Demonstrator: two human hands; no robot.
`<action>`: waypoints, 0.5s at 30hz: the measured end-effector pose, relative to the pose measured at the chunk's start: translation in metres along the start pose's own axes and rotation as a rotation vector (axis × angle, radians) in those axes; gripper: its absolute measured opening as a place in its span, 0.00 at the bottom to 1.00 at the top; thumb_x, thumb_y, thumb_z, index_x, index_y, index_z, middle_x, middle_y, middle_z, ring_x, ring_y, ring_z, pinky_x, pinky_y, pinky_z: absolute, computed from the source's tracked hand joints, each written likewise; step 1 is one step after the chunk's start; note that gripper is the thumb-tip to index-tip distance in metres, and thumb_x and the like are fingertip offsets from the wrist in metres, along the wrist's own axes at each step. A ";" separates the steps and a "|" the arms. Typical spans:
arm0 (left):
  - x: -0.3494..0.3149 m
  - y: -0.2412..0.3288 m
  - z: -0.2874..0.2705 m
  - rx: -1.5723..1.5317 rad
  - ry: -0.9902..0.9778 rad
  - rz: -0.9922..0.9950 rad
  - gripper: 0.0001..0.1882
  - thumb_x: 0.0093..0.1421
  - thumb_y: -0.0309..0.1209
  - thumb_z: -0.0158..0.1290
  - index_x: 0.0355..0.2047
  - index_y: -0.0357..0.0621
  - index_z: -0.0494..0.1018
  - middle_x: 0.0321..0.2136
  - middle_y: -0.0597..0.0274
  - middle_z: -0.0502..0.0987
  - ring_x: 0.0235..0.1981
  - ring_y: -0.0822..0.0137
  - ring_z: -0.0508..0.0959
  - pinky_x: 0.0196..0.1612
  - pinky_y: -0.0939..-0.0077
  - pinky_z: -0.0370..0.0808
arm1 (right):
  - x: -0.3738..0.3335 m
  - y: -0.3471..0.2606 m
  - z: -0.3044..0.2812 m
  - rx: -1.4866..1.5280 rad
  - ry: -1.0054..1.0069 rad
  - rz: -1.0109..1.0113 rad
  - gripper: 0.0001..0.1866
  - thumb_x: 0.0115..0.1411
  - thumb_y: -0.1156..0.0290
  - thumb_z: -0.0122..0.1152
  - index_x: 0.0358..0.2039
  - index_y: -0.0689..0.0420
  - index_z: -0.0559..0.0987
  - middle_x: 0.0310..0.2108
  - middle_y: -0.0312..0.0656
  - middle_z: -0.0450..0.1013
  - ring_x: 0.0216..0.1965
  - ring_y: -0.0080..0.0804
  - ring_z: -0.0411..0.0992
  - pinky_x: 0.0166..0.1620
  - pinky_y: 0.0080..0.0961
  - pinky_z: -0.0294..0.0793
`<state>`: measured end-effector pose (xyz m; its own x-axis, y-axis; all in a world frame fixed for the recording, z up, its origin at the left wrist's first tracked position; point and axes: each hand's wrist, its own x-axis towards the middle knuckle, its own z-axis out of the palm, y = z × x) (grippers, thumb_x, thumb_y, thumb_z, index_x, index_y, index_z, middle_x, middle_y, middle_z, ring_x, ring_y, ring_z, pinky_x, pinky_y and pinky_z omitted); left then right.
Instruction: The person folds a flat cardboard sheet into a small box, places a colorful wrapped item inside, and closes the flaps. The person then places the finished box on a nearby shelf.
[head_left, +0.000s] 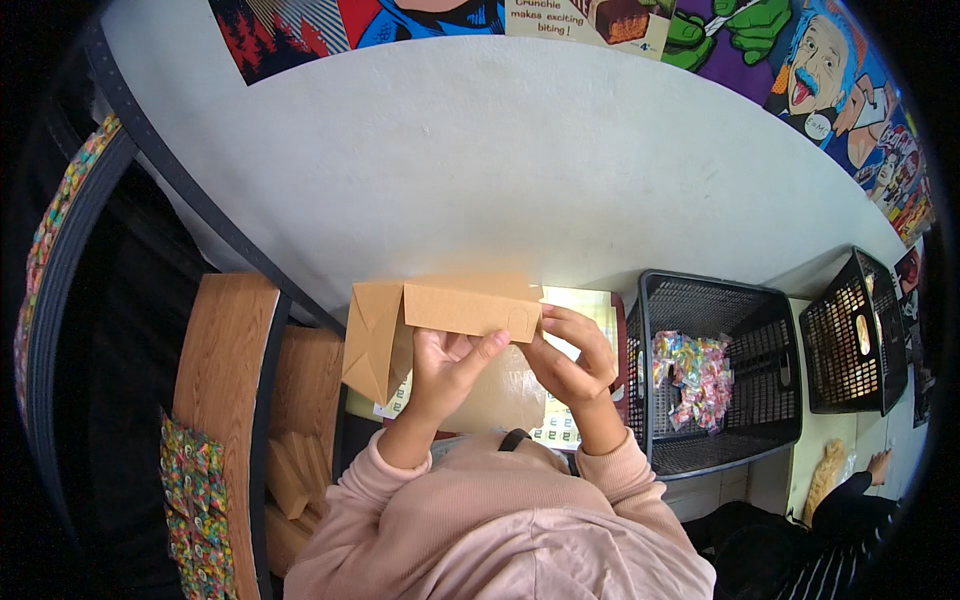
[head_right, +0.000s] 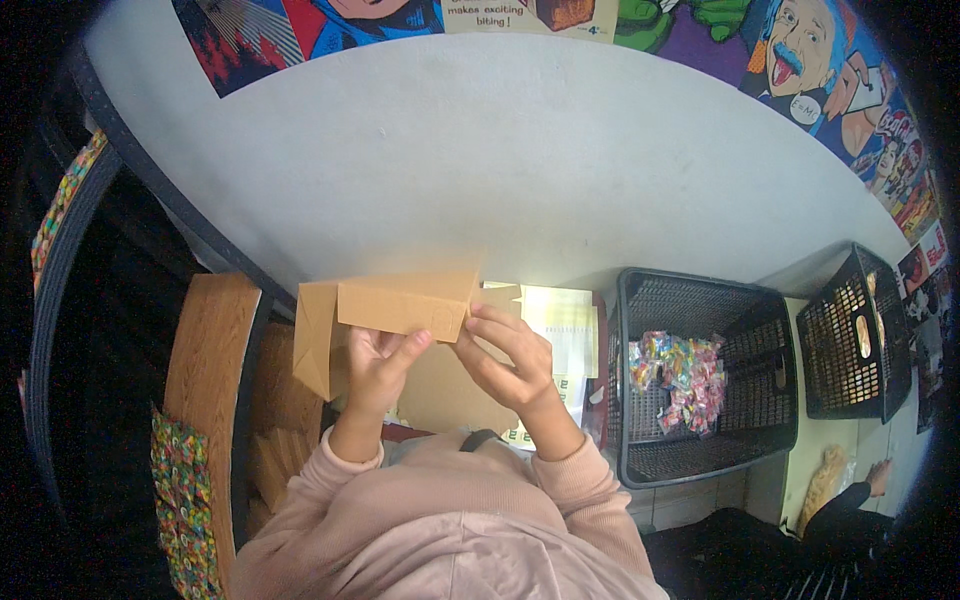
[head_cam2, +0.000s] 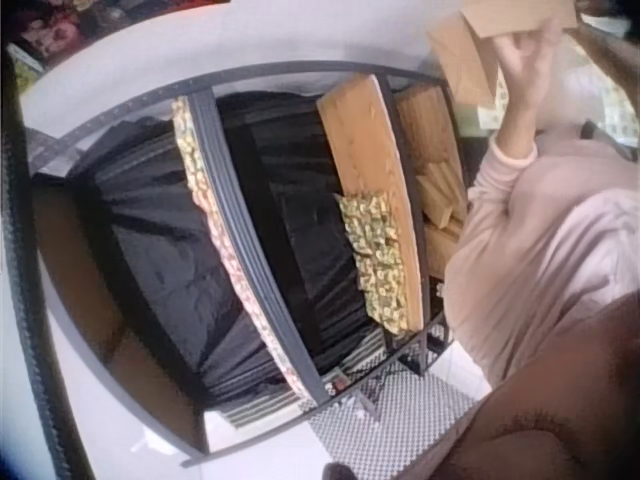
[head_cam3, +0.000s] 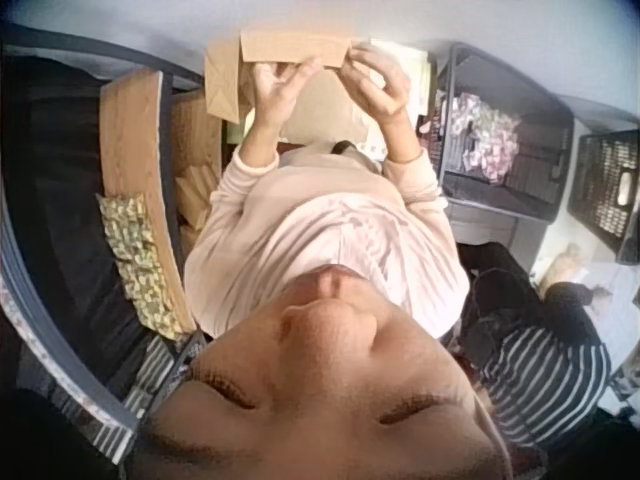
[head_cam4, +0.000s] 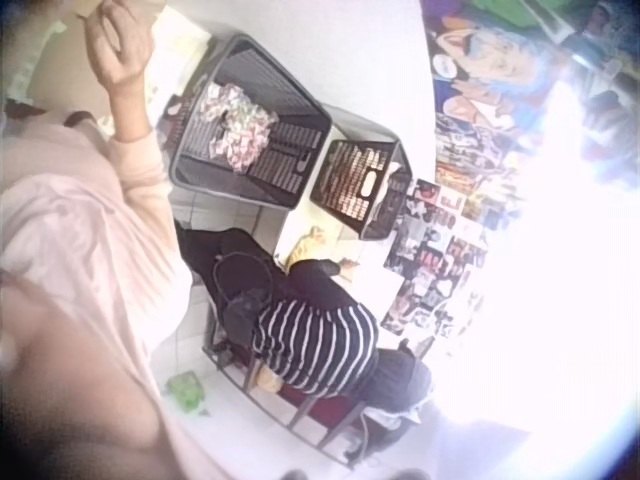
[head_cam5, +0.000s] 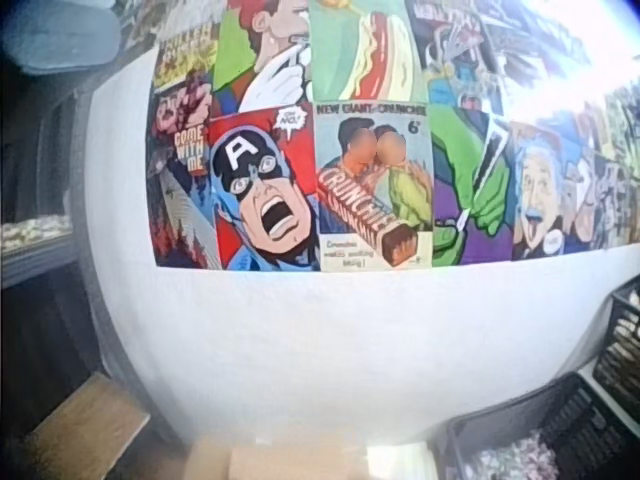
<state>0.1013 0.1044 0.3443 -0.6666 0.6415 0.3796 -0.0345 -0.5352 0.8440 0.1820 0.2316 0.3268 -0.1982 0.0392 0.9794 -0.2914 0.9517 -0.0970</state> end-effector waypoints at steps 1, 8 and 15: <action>0.000 -0.001 -0.001 0.018 0.006 0.015 0.19 0.52 0.18 0.53 0.45 0.35 0.62 0.41 0.58 0.69 0.44 0.70 0.71 0.47 0.75 0.69 | 0.000 -0.002 0.003 0.015 0.005 0.020 0.10 0.33 0.78 0.69 0.17 0.58 0.75 0.33 0.41 0.72 0.32 0.37 0.75 0.28 0.22 0.77; 0.001 -0.005 -0.006 0.061 0.000 -0.080 0.18 0.53 0.19 0.52 0.44 0.34 0.62 0.41 0.57 0.69 0.44 0.69 0.71 0.46 0.77 0.70 | 0.001 0.001 -0.003 0.009 -0.264 0.040 0.13 0.35 0.73 0.71 0.24 0.59 0.78 0.34 0.43 0.73 0.30 0.36 0.73 0.29 0.24 0.75; -0.031 -0.100 -0.042 0.004 0.083 -0.389 0.19 0.55 0.23 0.50 0.47 0.36 0.59 0.41 0.58 0.69 0.43 0.70 0.72 0.39 0.77 0.74 | -0.082 -0.004 -0.001 -0.124 -0.338 0.176 0.14 0.36 0.69 0.70 0.25 0.56 0.75 0.31 0.37 0.73 0.30 0.33 0.72 0.27 0.23 0.74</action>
<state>0.0938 0.1149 0.2324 -0.6622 0.7493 -0.0002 -0.2932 -0.2590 0.9203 0.2007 0.2250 0.2474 -0.5375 0.1220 0.8344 -0.1143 0.9698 -0.2155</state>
